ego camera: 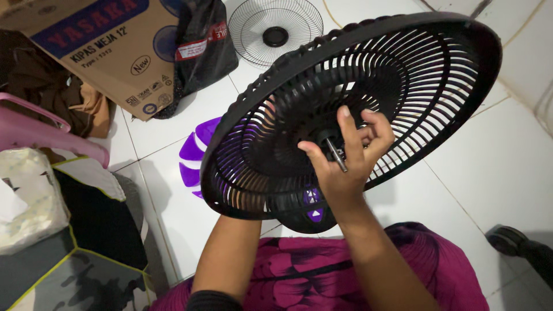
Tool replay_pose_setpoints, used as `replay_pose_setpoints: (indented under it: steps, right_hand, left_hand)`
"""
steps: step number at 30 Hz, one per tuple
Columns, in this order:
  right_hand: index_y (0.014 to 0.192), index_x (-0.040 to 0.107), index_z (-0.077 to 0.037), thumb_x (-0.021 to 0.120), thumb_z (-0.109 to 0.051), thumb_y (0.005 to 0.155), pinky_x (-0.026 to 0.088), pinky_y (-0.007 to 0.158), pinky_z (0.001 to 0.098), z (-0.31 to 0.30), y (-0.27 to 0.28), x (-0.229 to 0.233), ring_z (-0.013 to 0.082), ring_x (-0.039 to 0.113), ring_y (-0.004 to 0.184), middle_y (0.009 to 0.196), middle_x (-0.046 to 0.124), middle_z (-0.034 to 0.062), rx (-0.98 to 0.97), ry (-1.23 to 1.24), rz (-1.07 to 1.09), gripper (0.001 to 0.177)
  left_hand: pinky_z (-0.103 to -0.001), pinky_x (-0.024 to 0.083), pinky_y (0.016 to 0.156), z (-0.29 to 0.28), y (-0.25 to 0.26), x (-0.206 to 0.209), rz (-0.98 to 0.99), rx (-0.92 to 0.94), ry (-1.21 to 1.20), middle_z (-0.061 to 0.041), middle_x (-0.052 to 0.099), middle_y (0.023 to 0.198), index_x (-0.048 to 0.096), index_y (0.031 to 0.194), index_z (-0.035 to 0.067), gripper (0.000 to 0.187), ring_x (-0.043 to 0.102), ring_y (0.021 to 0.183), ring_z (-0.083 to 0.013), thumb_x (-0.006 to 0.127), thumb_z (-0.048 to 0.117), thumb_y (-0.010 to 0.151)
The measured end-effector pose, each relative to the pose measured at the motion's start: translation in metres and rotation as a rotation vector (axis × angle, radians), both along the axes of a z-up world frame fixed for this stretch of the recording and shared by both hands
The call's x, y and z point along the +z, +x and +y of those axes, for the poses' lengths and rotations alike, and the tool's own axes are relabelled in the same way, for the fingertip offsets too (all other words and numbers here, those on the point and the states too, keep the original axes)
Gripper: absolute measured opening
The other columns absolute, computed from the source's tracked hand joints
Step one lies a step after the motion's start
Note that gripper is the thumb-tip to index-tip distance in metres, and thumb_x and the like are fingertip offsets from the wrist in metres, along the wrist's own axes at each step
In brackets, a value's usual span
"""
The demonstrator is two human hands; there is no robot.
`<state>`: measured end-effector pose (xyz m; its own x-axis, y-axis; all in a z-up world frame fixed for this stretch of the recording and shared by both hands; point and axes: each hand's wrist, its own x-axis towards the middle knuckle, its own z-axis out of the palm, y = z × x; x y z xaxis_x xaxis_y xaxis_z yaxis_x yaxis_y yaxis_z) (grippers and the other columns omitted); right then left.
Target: The person assembles a table fan by attaching the front grille, inserting the purple fan blade onto the motor shaft, securing it with a nut, and then attaching the rear wire grille. The fan remains on the floor during the process.
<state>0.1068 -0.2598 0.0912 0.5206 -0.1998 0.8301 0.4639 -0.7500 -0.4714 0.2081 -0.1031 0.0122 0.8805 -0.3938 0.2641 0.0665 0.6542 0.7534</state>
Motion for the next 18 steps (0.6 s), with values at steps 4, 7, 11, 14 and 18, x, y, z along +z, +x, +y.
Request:
replay_pose_setpoints:
  steps: [4,7,11,14,18]
  right_hand:
    - [0.151,0.051,-0.013,0.102,-0.026,0.081,0.044,0.087,0.0304,0.001,-0.004,0.003,0.0190,0.041,0.101,0.145,0.033,0.0100,-0.019,-0.028,0.016,0.087]
    - [0.150,0.051,-0.010,0.102,-0.020,0.079,0.045,0.086,0.0302,-0.003,-0.008,0.004,0.0188,0.043,0.101,0.147,0.033,0.0121,0.002,-0.046,0.051,0.087]
    - [0.157,0.042,-0.002,0.100,-0.017,0.082,0.049,0.101,0.0327,-0.009,-0.012,0.000,0.0248,0.048,0.119,0.143,0.033,0.0140,0.077,-0.028,0.037,0.096]
    - [0.152,0.037,0.002,0.099,-0.022,0.080,0.045,0.113,0.0415,-0.022,-0.018,-0.007,0.0352,0.047,0.135,0.148,0.037,0.0180,0.020,-0.129,0.018,0.098]
    - [0.147,0.043,-0.004,0.094,-0.013,0.079,0.044,0.113,0.0442,-0.055,-0.037,-0.013,0.0321,0.047,0.132,0.139,0.044,0.0140,-0.212,-0.137,-0.144,0.086]
  left_hand:
    - [-0.059,0.036,0.116,0.002,0.000,0.001,-0.006,0.005,-0.001,-0.025,0.046,0.155,0.037,0.155,0.008,0.090,0.046,0.142,-0.0443,0.035,0.076,0.096]
    - [-0.059,0.037,0.115,0.002,-0.002,-0.001,-0.005,0.008,-0.002,-0.025,0.046,0.155,0.037,0.154,0.008,0.091,0.046,0.142,-0.0442,0.035,0.077,0.096]
    - [-0.059,0.037,0.115,0.003,-0.005,-0.002,-0.005,0.016,-0.001,-0.025,0.046,0.154,0.038,0.154,0.007,0.091,0.047,0.141,-0.0441,0.034,0.077,0.095]
    - [-0.059,0.037,0.114,0.005,-0.004,-0.001,-0.004,0.010,-0.001,-0.025,0.047,0.154,0.039,0.153,0.007,0.092,0.047,0.141,-0.0440,0.034,0.078,0.095]
    - [-0.059,0.037,0.114,0.005,-0.005,-0.001,-0.018,0.009,0.008,-0.025,0.047,0.154,0.039,0.153,0.006,0.093,0.047,0.141,-0.0439,0.034,0.078,0.095]
